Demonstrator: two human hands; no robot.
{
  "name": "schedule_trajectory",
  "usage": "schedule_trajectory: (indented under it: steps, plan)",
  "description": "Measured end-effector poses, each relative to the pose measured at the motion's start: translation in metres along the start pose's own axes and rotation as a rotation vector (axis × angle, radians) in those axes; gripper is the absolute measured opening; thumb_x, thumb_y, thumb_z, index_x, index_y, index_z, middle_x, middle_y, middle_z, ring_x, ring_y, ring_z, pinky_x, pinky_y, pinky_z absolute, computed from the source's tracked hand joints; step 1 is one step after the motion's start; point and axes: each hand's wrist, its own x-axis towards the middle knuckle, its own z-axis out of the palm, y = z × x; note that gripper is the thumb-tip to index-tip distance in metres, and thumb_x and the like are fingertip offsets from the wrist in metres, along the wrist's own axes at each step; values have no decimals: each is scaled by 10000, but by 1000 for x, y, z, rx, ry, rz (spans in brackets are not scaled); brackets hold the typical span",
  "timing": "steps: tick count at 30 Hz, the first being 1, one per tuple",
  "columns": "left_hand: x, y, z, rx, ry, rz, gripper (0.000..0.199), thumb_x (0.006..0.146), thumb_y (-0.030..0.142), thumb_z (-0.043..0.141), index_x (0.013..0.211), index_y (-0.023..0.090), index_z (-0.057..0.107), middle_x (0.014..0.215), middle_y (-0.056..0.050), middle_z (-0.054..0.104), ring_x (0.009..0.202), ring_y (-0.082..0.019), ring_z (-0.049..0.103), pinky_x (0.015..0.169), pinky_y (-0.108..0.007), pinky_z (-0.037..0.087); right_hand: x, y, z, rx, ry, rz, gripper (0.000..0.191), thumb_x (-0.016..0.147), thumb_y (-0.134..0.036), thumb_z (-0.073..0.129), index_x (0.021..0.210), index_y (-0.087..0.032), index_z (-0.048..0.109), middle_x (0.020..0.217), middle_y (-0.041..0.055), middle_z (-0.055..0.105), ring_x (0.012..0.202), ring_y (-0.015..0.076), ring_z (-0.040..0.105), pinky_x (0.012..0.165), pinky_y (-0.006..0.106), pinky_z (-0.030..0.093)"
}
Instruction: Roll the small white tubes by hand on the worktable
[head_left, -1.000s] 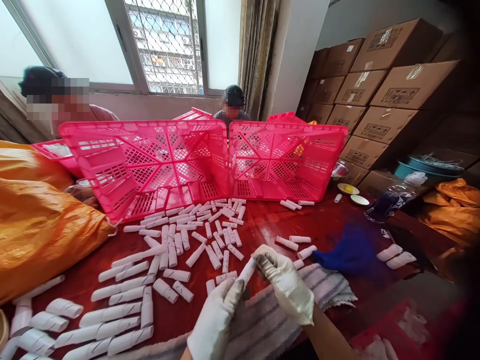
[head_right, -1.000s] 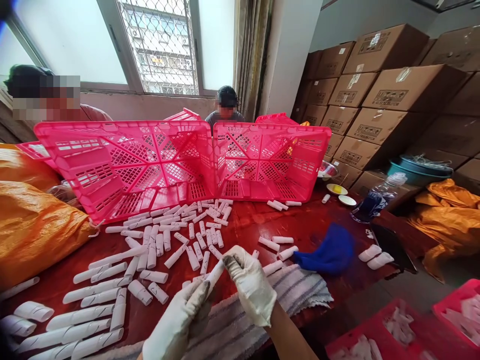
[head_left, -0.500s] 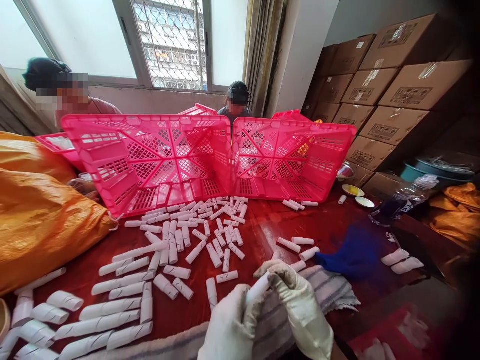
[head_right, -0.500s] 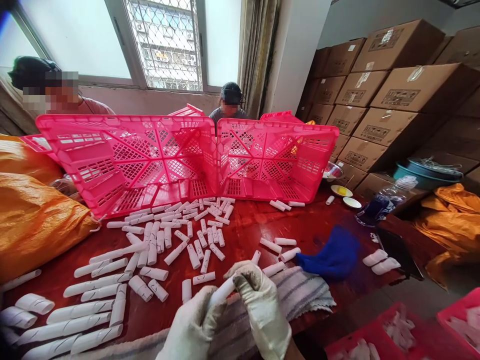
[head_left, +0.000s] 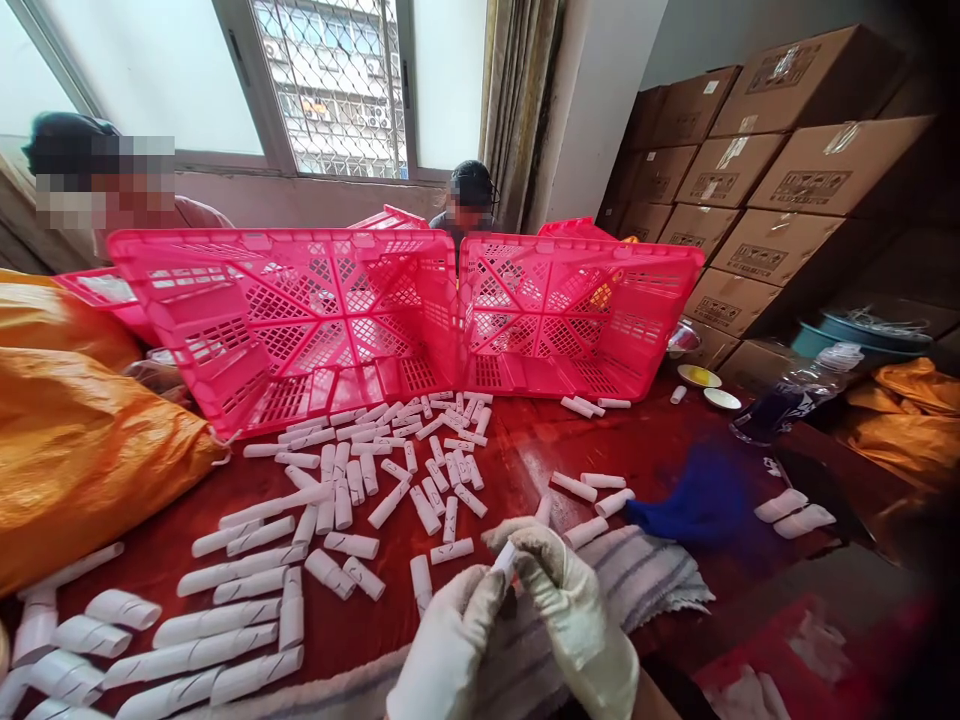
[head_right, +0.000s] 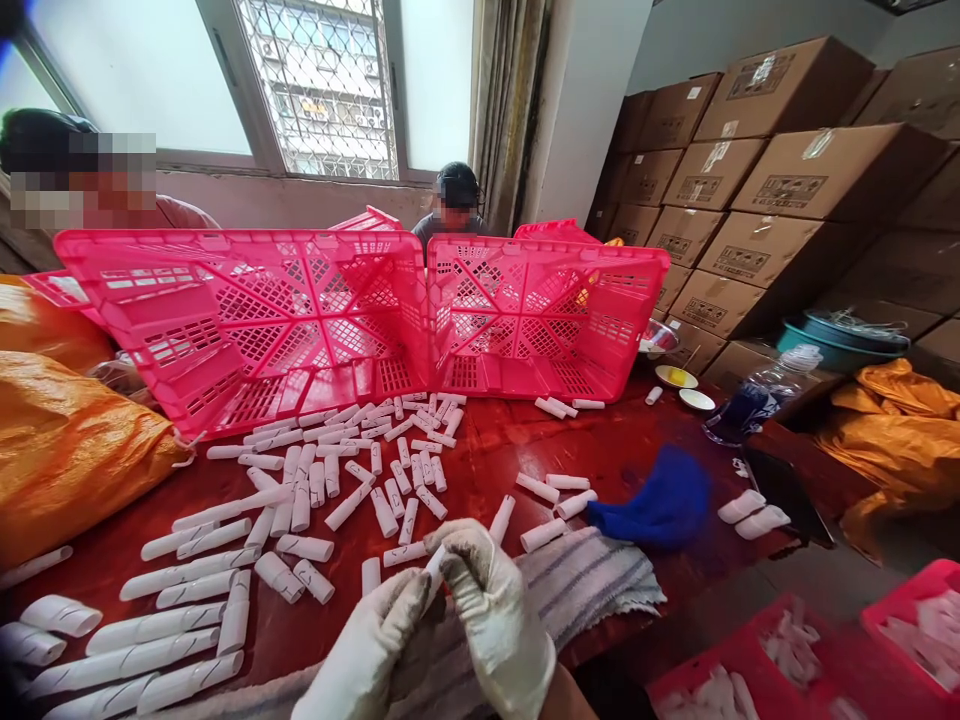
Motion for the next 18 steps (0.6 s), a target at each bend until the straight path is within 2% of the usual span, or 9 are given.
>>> schedule_trajectory:
  steps: [3, 4, 7, 9, 11, 12, 13, 15, 18]
  plan:
    - [5, 2, -8, 420, -34, 130, 435, 874, 560, 440, 811, 167, 615, 746, -39, 619, 699, -168, 533, 689, -275, 407, 7, 11, -7, -35, -87, 144, 264, 869, -470, 550, 857, -208, 581, 749, 21, 622, 671, 151, 583, 652, 264, 481]
    - [8, 5, -15, 573, 4, 144, 402, 897, 507, 419, 834, 172, 631, 783, -58, 647, 731, -188, 559, 714, -294, 415, 16, 14, -15, -68, -72, 177, 258, 856, -466, 562, 847, -208, 555, 707, 4, 603, 634, 146, 570, 622, 261, 472]
    - [21, 18, -46, 937, 285, 155, 296, 916, 349, 411, 976, 187, 651, 967, -104, 669, 873, -233, 605, 795, -344, 434, 65, 16, -50, -211, 129, 213, 276, 792, -448, 604, 911, -217, 512, 653, -28, 586, 539, 142, 536, 550, 268, 440]
    - [31, 28, -69, 1095, 428, 184, 314, 926, 270, 371, 1079, 187, 633, 1068, -120, 641, 942, -242, 604, 827, -363, 444, 100, 16, -70, -323, 310, 155, 386, 749, -390, 628, 1072, -209, 518, 791, 11, 644, 638, 164, 586, 616, 289, 459]
    - [42, 35, -87, 1254, 454, 237, 341, 910, 175, 354, 1113, 169, 627, 1087, -131, 627, 957, -248, 598, 833, -373, 452, 121, 18, -77, -461, 433, 69, 394, 738, -339, 617, 1097, -191, 554, 914, 54, 659, 769, 191, 611, 720, 323, 468]
    - [47, 37, -92, 1332, 425, 279, 360, 885, 117, 359, 1113, 170, 632, 1100, -131, 622, 958, -248, 593, 840, -377, 451, 123, 20, -73, -509, 421, 29, 333, 755, -328, 597, 1057, -189, 585, 925, 60, 661, 800, 198, 611, 754, 333, 465]
    - [51, 39, -95, 1396, 366, 328, 392, 850, 60, 368, 1108, 174, 640, 1113, -126, 619, 960, -248, 586, 850, -381, 447, 120, 24, -65, -546, 341, -5, 252, 783, -320, 571, 996, -192, 613, 901, 57, 665, 796, 200, 611, 762, 337, 464]
    - [61, 39, -96, 1459, 209, 422, 452, 786, -14, 382, 1078, 191, 660, 1125, -101, 621, 967, -241, 571, 877, -377, 432, 101, 31, -39, -602, 60, -69, 136, 831, -282, 531, 878, -209, 636, 818, 36, 667, 753, 195, 610, 735, 325, 465]
    - [70, 37, -90, 1422, 67, 468, 456, 753, -31, 411, 1052, 197, 669, 1061, -57, 642, 978, -223, 555, 906, -349, 409, 67, 36, 6, -835, -302, -174, 112, 802, -149, 563, 836, -220, 643, 832, 36, 671, 780, 207, 617, 713, 309, 456]
